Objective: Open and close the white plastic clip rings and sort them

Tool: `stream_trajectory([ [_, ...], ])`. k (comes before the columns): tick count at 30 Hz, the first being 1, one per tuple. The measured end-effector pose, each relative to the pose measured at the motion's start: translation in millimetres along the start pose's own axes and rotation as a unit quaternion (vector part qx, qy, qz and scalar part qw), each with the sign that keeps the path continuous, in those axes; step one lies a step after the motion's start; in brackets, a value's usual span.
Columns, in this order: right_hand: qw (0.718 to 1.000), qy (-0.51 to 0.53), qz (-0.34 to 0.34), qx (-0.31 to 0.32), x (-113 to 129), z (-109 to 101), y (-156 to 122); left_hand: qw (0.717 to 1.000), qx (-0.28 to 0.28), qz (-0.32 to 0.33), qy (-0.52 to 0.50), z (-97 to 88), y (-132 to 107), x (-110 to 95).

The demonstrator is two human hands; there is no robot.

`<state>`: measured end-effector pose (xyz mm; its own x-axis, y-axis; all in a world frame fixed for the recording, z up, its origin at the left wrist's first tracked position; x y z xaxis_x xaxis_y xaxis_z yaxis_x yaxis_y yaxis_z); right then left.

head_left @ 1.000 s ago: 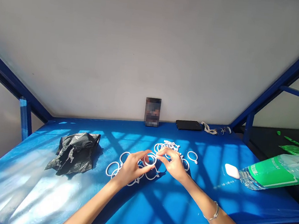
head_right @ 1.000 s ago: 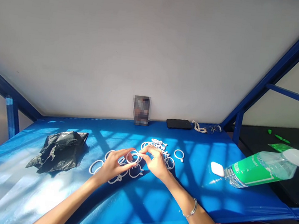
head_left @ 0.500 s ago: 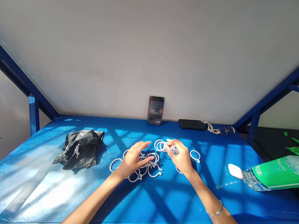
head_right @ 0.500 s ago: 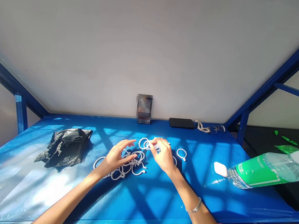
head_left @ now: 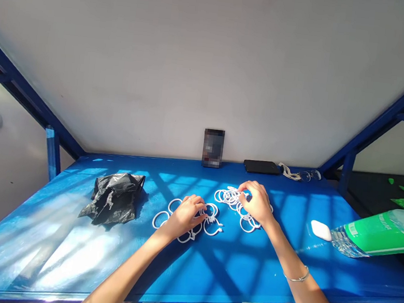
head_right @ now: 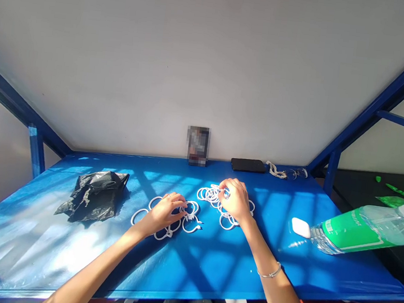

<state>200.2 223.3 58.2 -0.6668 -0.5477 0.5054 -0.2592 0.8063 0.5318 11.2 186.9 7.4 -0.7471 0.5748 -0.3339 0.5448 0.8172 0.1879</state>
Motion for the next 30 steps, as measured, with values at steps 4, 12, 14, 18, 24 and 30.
stream_trajectory([
  [4, 0.999, 0.016, -0.028, 0.012, 12.6, 5.7, -0.6, 0.999, -0.047, 0.007, -0.002, -7.1, -1.0, 0.1],
  [12, 0.987, 0.058, -0.043, 0.141, 48.0, 46.0, -15.9, 0.988, -0.133, 0.024, -0.074, -29.1, -1.9, -1.8],
  [14, 0.981, 0.080, -0.032, 0.172, 51.0, 55.3, -20.0, 0.985, -0.149, 0.019, -0.083, -32.8, -1.6, -1.0],
  [18, 0.971, 0.143, -0.014, 0.192, 55.4, 62.5, -22.7, 0.975, -0.195, 0.026, -0.098, -44.7, -4.6, -3.5],
  [24, 0.940, 0.258, 0.050, 0.216, 60.9, 73.8, -27.9, 0.962, -0.254, 0.010, -0.104, -65.8, -12.2, -4.1],
  [30, 0.921, 0.310, 0.102, 0.213, 56.5, 85.1, -33.6, 0.946, -0.302, -0.011, -0.119, -78.7, -18.3, 1.8],
])
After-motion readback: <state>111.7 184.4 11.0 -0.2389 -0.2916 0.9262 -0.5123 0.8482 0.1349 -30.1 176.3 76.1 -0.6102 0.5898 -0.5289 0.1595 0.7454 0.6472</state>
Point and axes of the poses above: each hand's wrist, its own y-axis towards the middle knuckle, its own z-axis out of the palm, x = y × z, the point moved 10 cm from there along y, towards the middle knuckle, and after that the axes turned 8 degrees about y, right-handed, at the moved point
